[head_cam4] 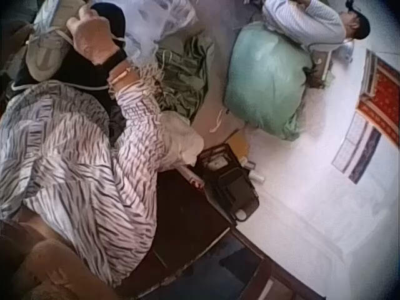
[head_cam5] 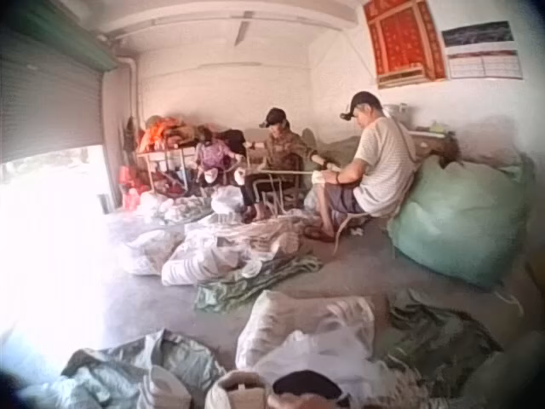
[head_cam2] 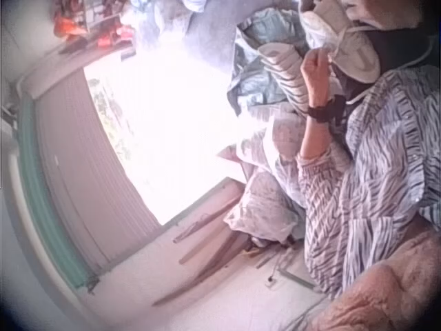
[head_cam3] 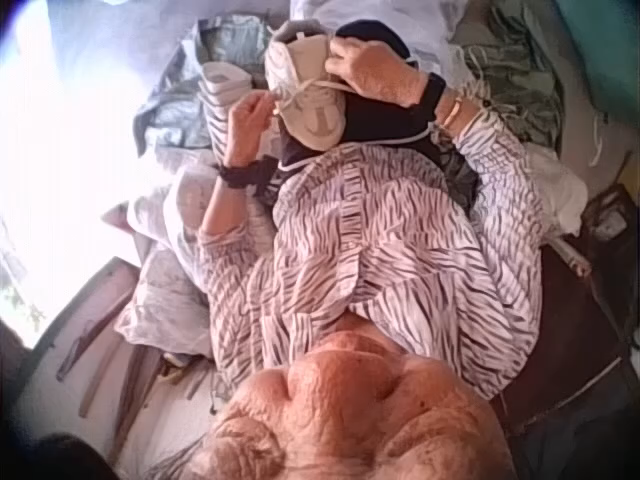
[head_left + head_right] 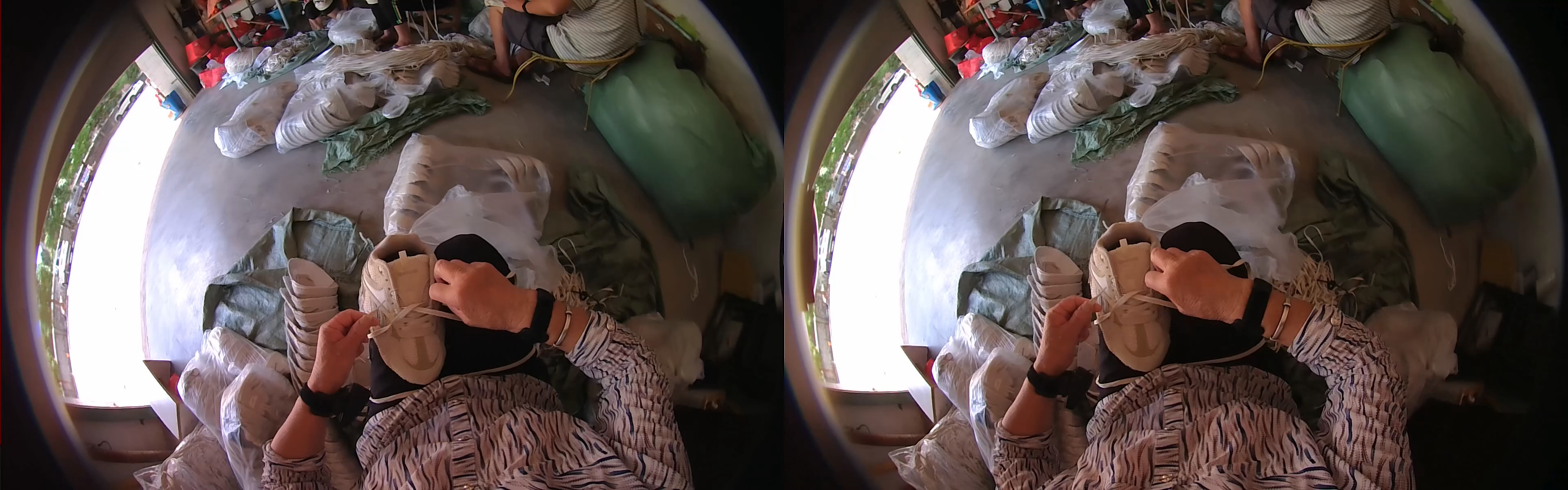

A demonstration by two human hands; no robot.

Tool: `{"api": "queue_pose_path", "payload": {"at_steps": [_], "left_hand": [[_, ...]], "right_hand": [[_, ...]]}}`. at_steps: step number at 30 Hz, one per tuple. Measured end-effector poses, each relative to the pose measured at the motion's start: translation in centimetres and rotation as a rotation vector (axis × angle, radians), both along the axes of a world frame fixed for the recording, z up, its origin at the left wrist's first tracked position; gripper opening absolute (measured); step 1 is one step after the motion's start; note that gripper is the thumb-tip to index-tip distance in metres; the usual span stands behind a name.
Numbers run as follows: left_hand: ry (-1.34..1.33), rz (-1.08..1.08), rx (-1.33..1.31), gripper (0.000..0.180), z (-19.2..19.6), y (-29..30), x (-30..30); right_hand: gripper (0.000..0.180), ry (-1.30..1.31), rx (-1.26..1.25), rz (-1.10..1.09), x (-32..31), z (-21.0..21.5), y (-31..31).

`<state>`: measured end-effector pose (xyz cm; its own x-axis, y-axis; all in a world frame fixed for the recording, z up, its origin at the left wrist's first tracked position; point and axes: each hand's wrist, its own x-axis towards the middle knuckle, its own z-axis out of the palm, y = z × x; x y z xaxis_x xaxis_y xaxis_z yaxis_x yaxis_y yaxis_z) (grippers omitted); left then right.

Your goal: Lacing and tying the laces of a cream-colored athletic shoe.

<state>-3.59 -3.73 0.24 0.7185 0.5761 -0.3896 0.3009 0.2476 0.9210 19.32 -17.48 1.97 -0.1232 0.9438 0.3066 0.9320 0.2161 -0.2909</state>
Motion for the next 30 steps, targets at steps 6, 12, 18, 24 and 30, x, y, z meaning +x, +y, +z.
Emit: {"api": "queue_pose_path", "payload": {"at_steps": [6,12,18,24,30], "left_hand": [[0.037,-0.117,0.378,0.016,-0.2,-0.3,0.0],[-0.094,0.083,0.385,0.017,0.1,-1.3,1.5],[-0.022,0.003,0.458,0.016,-1.0,-1.0,1.7],[-0.015,0.021,0.444,0.014,-1.1,-0.6,2.9],[0.011,-0.097,1.221,0.016,0.9,-1.2,4.1]], "right_hand": [[0.008,-0.191,0.176,0.176,0.4,1.1,2.0],[0.006,-0.312,-0.03,0.423,1.5,0.6,3.0],[0.011,-0.173,-0.261,0.336,0.6,0.6,3.6],[0.016,-0.076,-0.416,0.059,-1.3,1.7,4.1],[0.013,0.067,-0.254,-0.056,-1.6,0.5,3.3]]}}
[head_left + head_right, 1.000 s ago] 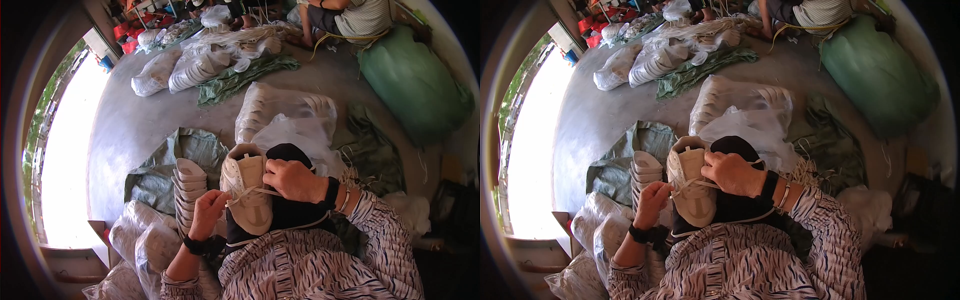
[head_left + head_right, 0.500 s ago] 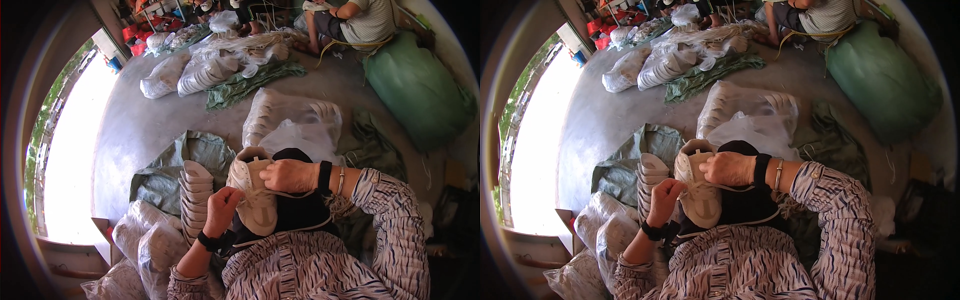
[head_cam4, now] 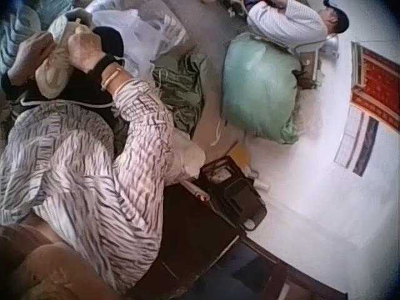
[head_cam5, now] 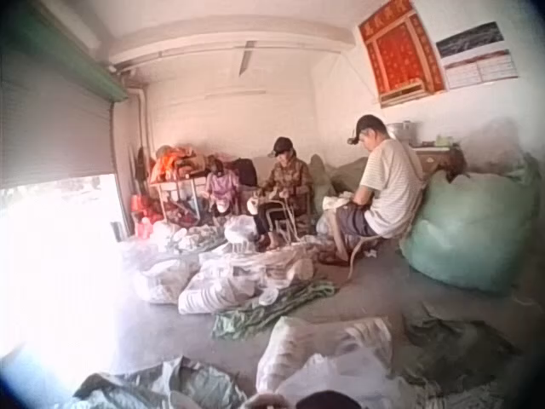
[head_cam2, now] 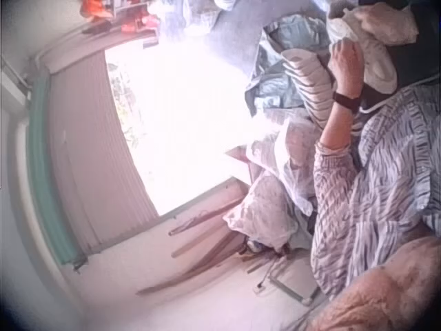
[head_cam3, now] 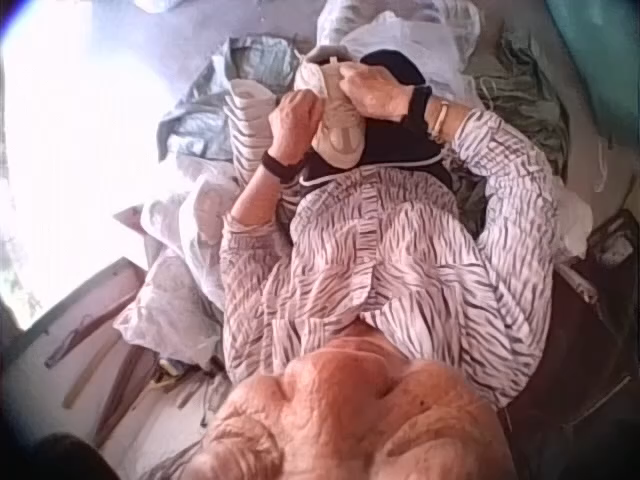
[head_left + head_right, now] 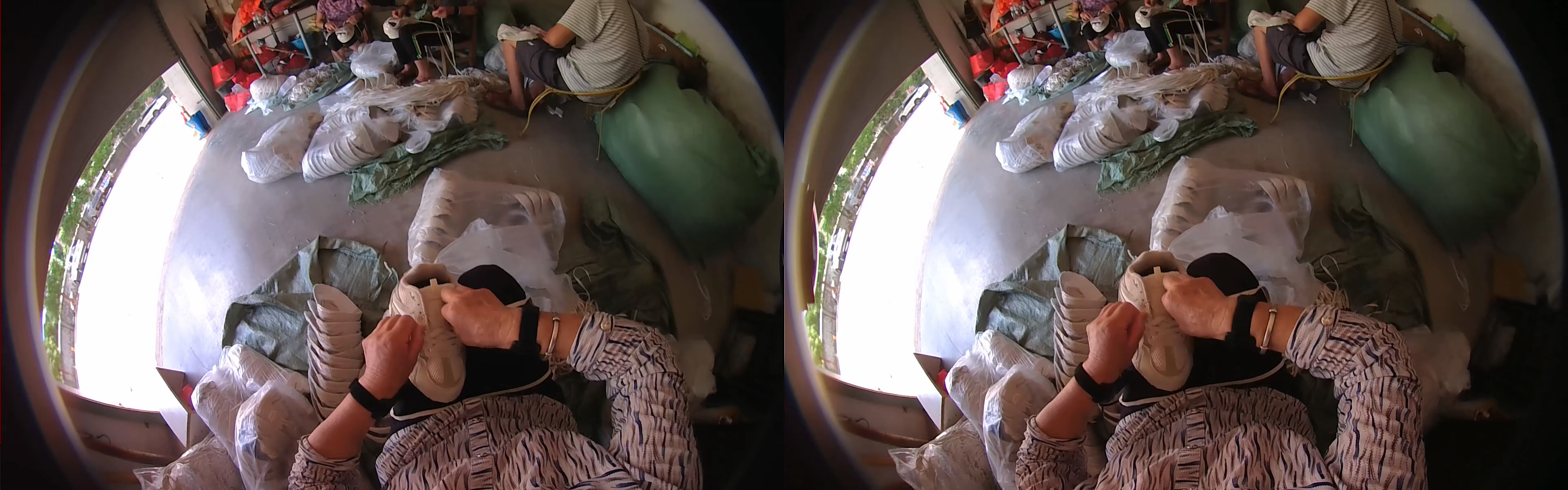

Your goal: Lacing and tying the laces of a cream-colored athletic shoe.

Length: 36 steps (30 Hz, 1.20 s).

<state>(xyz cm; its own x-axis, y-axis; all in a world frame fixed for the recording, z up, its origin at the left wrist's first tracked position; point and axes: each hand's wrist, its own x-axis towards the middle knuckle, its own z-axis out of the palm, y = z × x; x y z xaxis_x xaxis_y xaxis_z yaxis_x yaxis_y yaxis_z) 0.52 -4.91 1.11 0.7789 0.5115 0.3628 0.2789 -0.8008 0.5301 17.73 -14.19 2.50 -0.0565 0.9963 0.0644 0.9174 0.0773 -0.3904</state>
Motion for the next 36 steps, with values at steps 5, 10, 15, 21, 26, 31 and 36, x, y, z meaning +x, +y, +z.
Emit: {"api": "queue_pose_path", "payload": {"at_steps": [5,10,15,21,26,31,36], "left_hand": [[0.251,-0.123,0.177,0.015,2.1,1.6,0.1],[0.229,-0.538,0.59,0.032,1.7,4.7,1.3],[0.634,-0.632,0.448,0.022,6.1,5.0,3.5],[0.59,-0.594,0.456,0.021,1.3,4.5,3.3],[0.573,-0.372,0.03,0.014,2.2,4.7,4.0],[0.547,-0.527,0.188,0.011,2.1,5.1,3.1],[0.01,-0.207,-0.771,0.015,-1.1,4.1,3.0]], "right_hand": [[0.014,0.603,0.052,-0.117,1.1,-0.4,0.1],[0.015,1.39,0.086,-0.23,1.1,1.4,0.4],[0.014,1.32,-0.106,-0.336,1.5,-0.8,-1.2],[0.014,1.541,-0.134,-0.514,1.5,-1.9,-1.0],[0.013,1.483,-0.176,-0.492,2.3,-2.2,-1.1],[0.012,1.52,-0.128,-0.494,1.8,-1.6,-0.9],[0.018,1.518,-0.111,-0.461,2.0,-2.6,-1.8]]}}
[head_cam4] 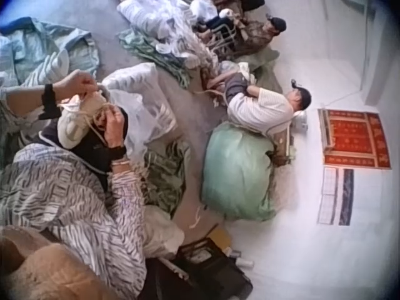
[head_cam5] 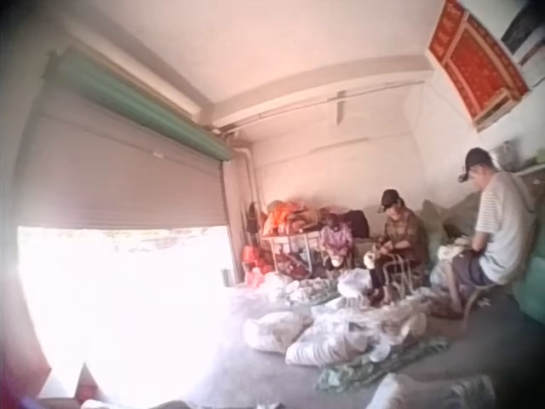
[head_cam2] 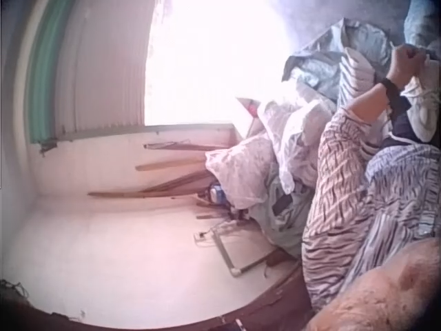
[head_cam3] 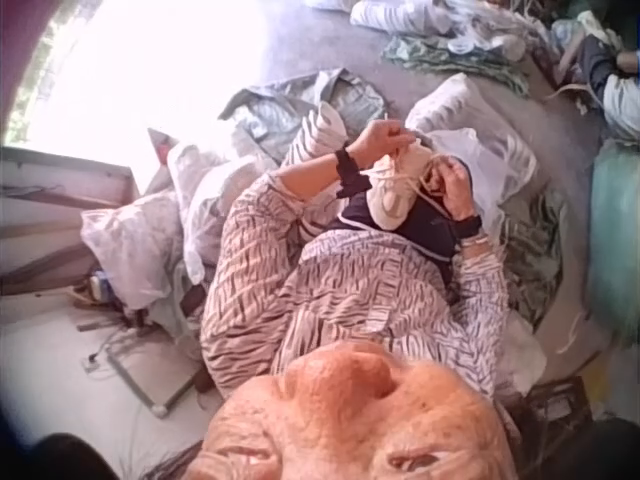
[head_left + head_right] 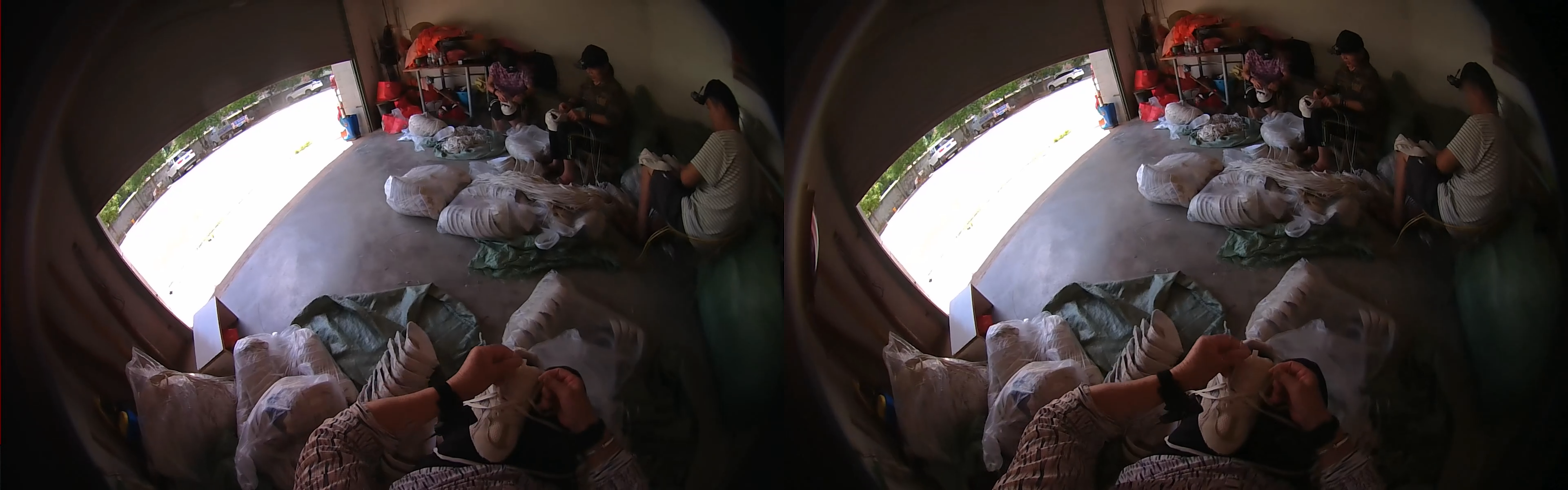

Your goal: Lacing and tying the laces of a cream-colored athletic shoe.

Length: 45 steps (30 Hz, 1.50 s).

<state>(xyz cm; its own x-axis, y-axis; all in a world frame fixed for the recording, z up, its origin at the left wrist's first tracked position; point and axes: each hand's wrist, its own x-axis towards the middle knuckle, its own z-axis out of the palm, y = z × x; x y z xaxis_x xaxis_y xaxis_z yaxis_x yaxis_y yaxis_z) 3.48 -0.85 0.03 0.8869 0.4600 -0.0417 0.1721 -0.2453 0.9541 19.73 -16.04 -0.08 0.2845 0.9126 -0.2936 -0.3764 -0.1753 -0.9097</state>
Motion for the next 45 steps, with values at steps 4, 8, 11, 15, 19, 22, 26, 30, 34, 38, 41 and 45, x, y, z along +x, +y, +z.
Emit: {"api": "queue_pose_path", "payload": {"at_steps": [4,8,11,15,19,22,26,30,34,38,41,45], "left_hand": [[-0.188,0.186,0.052,0.022,0.1,-1.9,0.7],[-0.017,-0.042,0.569,0.024,2.3,-1.6,0.3],[0.161,-0.121,0.863,0.015,1.7,-1.1,0.2],[0.06,-0.146,0.904,0.013,1.5,-0.5,0.1],[0.231,-0.217,0.907,0.011,2.7,-0.8,-0.4],[0.132,-0.24,0.882,0.01,2.4,-0.4,-0.5],[0.309,-0.376,1.163,0.012,2.4,-0.4,0.3],[0.281,-0.241,0.913,0.012,4.6,-0.3,-0.9],[0.163,-0.265,0.882,0.012,6.5,-0.8,-0.2],[0.301,-0.291,0.908,0.015,6.3,-1.2,0.3],[0.311,-0.324,0.899,0.016,7.0,-1.6,0.1],[0.562,-0.36,0.826,0.013,7.3,-1.8,0.6]], "right_hand": [[0.024,0.074,0.003,0.002,-0.4,1.1,0.2],[0.028,-0.063,0.193,-0.109,-0.9,3.8,0.8],[0.027,-0.087,0.16,-0.07,-0.5,3.2,0.9],[0.018,-1.021,0.168,0.011,0.0,0.8,0.5],[0.02,-1.511,-0.047,0.3,-2.0,3.0,-1.3],[0.021,-1.634,0.019,0.382,-1.8,3.3,-1.5],[0.025,-1.02,0.438,0.279,-0.7,3.8,-1.1],[0.032,-0.15,0.29,0.334,-0.7,5.9,-0.8],[0.037,0.194,0.705,0.133,1.5,7.9,-1.9],[0.022,0.071,0.258,0.037,2.7,5.3,-2.9],[0.011,-0.012,0.141,0.105,1.9,4.6,-3.3],[0.021,-0.167,0.047,0.082,1.7,4.0,-3.5]]}}
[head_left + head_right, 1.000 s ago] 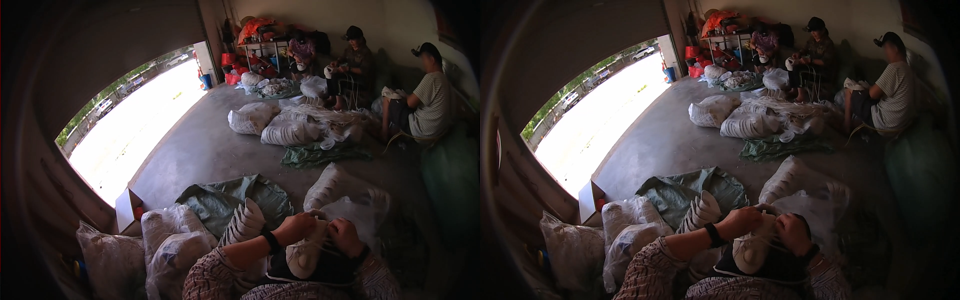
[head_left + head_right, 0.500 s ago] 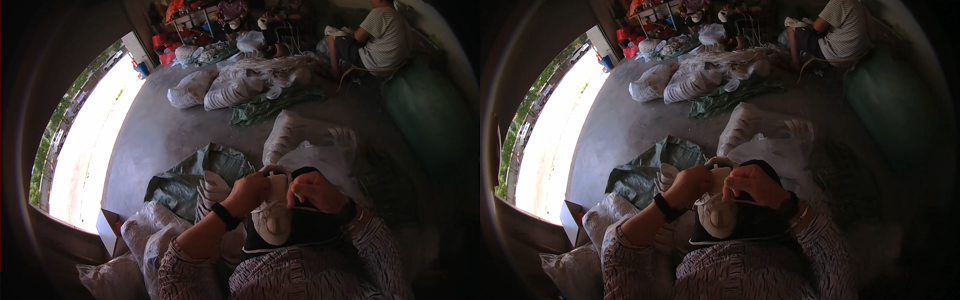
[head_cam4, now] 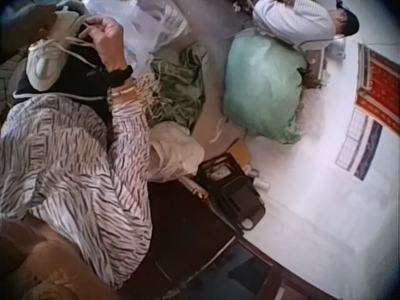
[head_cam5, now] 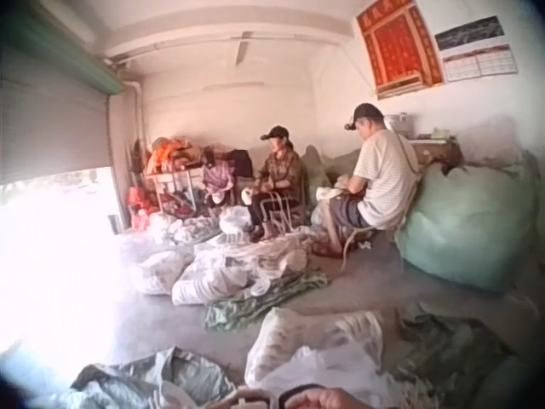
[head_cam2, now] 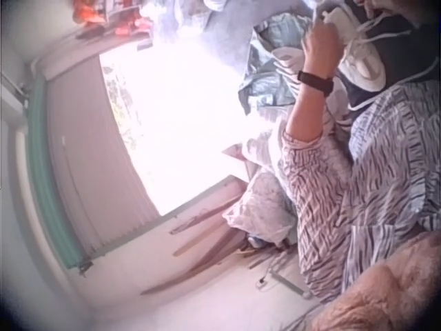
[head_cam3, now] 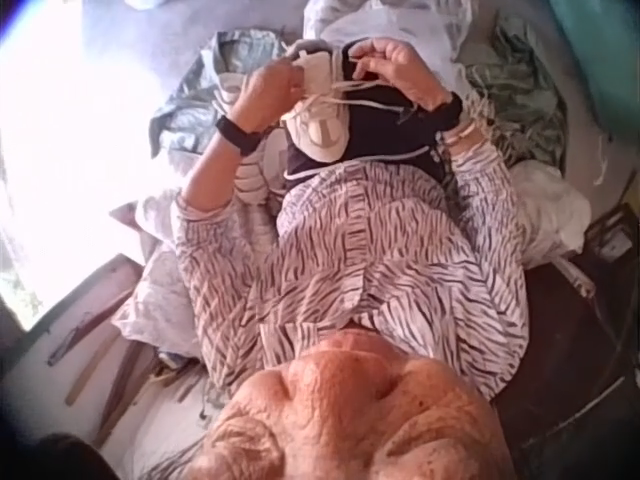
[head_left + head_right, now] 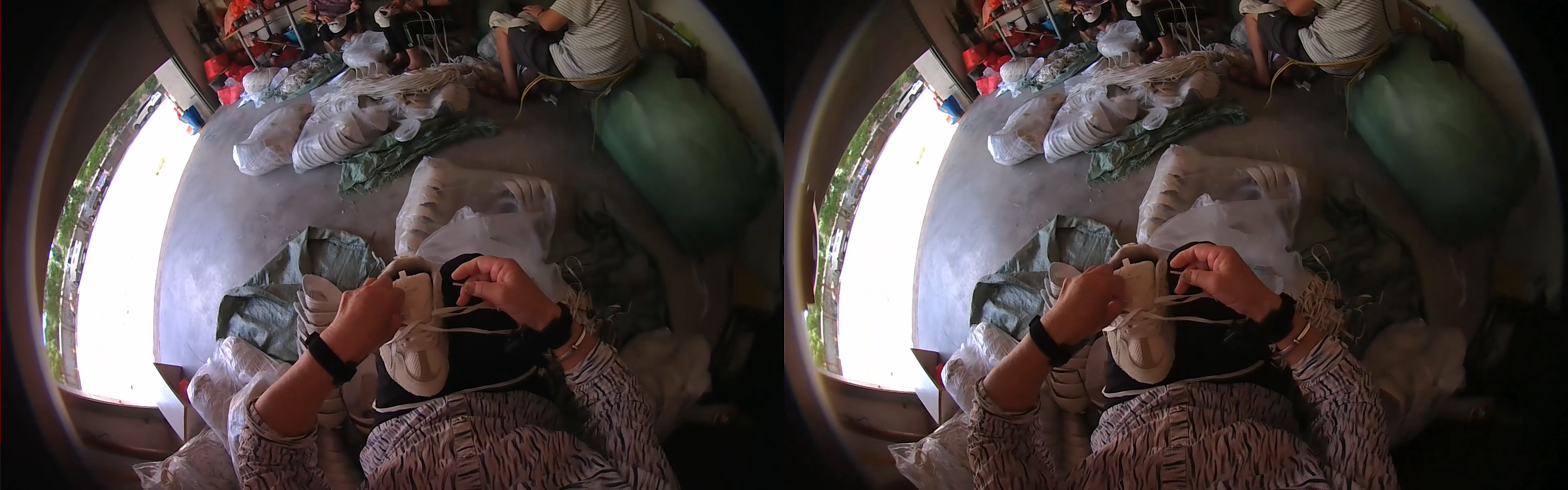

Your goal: Lacing and tying the laces of a cream-colored athletic shoe.

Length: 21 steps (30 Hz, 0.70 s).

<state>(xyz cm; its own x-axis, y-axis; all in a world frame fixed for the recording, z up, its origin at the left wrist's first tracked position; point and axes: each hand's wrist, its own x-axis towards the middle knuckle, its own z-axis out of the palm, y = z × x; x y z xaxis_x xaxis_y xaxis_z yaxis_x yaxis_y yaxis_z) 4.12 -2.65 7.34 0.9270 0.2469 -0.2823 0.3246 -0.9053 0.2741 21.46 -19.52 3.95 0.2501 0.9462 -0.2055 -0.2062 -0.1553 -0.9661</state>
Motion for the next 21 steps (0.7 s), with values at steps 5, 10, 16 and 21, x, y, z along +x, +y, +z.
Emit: {"api": "queue_pose_path", "payload": {"at_steps": [5,10,16,21], "left_hand": [[-0.362,0.03,-0.125,0.008,-3.2,-0.6,-0.5],[-0.435,0.214,-0.127,0.015,-3.3,-1.9,-0.9],[-0.404,0.279,-0.112,0.031,-3.5,-3.6,-0.5],[-0.463,-0.106,0.325,0.025,-4.5,-3.2,-0.4]], "right_hand": [[0.018,0.047,0.009,-0.009,0.4,-0.1,0.2],[0.013,0.046,0.017,-0.113,1.1,-1.4,0.1],[0.015,0.024,-0.009,-0.189,1.0,-1.9,0.4],[0.015,-0.068,-0.011,-0.058,0.7,-1.4,1.4]]}}
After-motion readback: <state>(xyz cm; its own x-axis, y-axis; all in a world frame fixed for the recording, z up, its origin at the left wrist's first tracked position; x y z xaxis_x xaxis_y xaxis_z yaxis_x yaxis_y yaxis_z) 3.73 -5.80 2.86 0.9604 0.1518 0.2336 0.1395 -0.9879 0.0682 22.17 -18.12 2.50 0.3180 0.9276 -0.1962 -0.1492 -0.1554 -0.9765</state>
